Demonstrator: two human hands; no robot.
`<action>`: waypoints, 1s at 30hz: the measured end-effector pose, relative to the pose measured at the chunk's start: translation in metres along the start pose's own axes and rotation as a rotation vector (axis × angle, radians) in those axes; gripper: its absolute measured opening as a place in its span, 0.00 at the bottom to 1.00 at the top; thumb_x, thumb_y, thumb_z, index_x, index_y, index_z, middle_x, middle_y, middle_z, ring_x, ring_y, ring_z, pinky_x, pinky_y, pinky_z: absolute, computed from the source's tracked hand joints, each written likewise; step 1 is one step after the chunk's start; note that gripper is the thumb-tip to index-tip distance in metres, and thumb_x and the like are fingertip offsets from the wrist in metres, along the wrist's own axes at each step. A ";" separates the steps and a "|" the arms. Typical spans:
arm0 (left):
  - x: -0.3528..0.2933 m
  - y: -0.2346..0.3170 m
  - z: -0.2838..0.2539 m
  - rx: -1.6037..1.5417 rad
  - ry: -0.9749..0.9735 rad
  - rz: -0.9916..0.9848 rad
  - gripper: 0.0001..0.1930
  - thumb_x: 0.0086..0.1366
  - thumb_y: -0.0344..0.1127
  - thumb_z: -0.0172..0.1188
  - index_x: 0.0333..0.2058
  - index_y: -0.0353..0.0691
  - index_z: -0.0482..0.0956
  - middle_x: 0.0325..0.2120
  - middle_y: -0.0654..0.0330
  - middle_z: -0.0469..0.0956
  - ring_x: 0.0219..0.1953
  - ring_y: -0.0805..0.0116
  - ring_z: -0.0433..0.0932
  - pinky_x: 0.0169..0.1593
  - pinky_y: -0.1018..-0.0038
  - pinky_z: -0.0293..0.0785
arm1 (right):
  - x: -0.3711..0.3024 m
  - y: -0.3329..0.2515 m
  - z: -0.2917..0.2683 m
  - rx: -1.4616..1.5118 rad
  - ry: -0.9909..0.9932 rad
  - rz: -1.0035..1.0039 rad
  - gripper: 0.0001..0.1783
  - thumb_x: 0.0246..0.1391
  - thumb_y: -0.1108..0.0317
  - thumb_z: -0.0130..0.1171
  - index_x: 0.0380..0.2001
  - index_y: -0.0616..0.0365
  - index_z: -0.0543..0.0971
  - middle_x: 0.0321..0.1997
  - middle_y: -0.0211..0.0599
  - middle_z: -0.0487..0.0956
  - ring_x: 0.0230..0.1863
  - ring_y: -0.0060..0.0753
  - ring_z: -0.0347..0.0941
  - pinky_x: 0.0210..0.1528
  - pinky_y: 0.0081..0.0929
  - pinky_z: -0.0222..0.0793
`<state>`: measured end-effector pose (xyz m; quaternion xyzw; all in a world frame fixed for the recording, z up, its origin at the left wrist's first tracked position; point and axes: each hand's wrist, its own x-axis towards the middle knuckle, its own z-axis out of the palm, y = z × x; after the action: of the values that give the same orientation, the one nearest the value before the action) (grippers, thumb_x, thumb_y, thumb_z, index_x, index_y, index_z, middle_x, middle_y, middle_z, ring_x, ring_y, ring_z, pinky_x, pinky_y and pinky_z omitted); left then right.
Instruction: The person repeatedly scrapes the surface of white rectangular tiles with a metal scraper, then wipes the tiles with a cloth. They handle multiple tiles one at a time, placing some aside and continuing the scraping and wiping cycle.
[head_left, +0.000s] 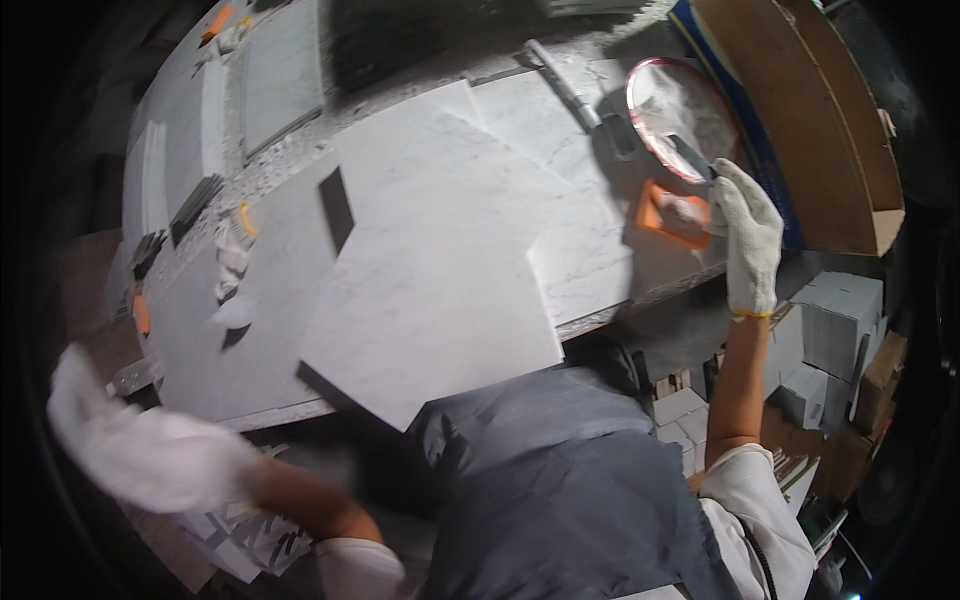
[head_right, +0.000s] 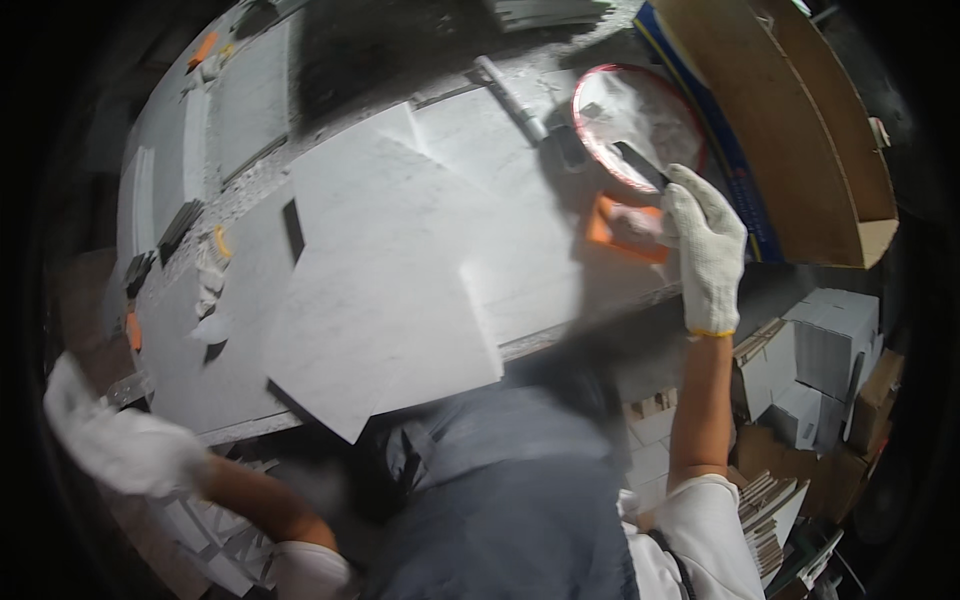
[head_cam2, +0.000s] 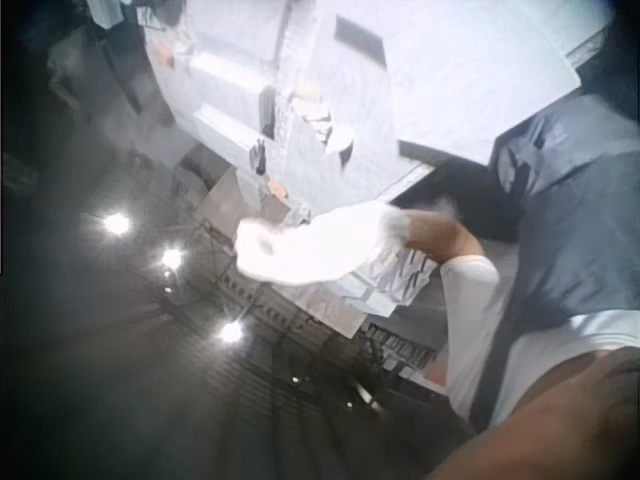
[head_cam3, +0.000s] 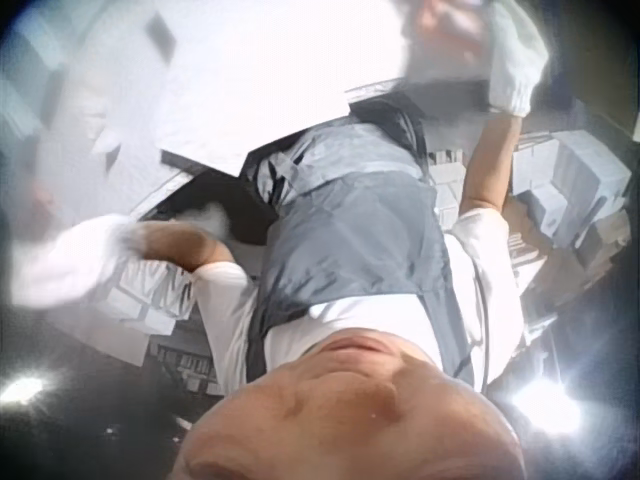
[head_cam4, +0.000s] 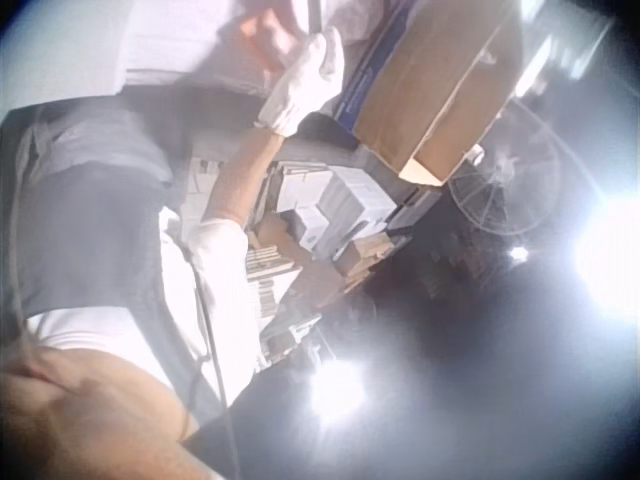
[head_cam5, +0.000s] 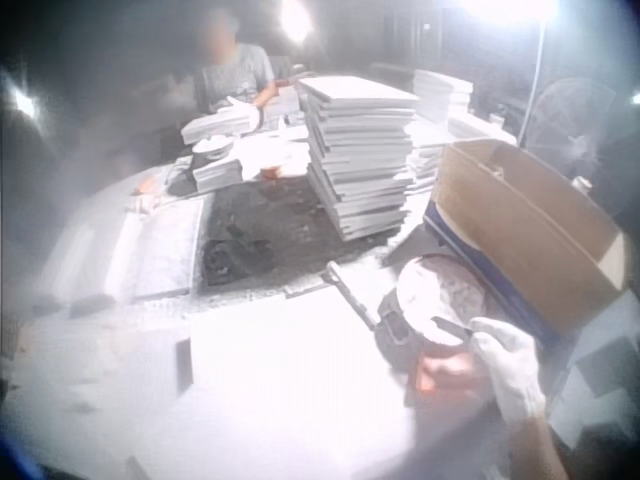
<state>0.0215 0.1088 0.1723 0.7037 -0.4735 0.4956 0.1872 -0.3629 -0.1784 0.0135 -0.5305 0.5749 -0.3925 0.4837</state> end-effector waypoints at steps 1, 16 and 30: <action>-0.020 0.019 0.001 -0.130 -0.137 -0.024 0.24 0.75 0.44 0.51 0.57 0.29 0.78 0.60 0.46 0.76 0.60 0.49 0.78 0.66 0.58 0.73 | -0.004 -0.004 0.002 0.019 -0.011 0.028 0.19 0.66 0.66 0.64 0.57 0.64 0.82 0.44 0.31 0.86 0.37 0.14 0.78 0.37 0.15 0.76; -0.137 0.120 0.001 -0.532 -0.833 0.038 0.24 0.71 0.52 0.61 0.58 0.44 0.80 0.64 0.52 0.71 0.69 0.47 0.68 0.73 0.46 0.59 | -0.046 -0.009 0.105 0.126 -0.339 0.028 0.20 0.66 0.66 0.65 0.57 0.63 0.82 0.43 0.30 0.85 0.36 0.16 0.78 0.39 0.17 0.77; -0.139 0.121 0.005 -0.497 -0.748 0.025 0.22 0.62 0.51 0.69 0.49 0.46 0.85 0.60 0.56 0.75 0.65 0.50 0.71 0.70 0.46 0.64 | -0.040 0.024 0.109 0.151 -0.268 -0.328 0.18 0.62 0.77 0.65 0.55 0.61 0.83 0.42 0.33 0.84 0.37 0.20 0.78 0.42 0.18 0.74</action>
<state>-0.0874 0.1136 0.0233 0.7625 -0.6217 0.0803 0.1604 -0.2638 -0.1285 -0.0278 -0.6266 0.3806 -0.4339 0.5237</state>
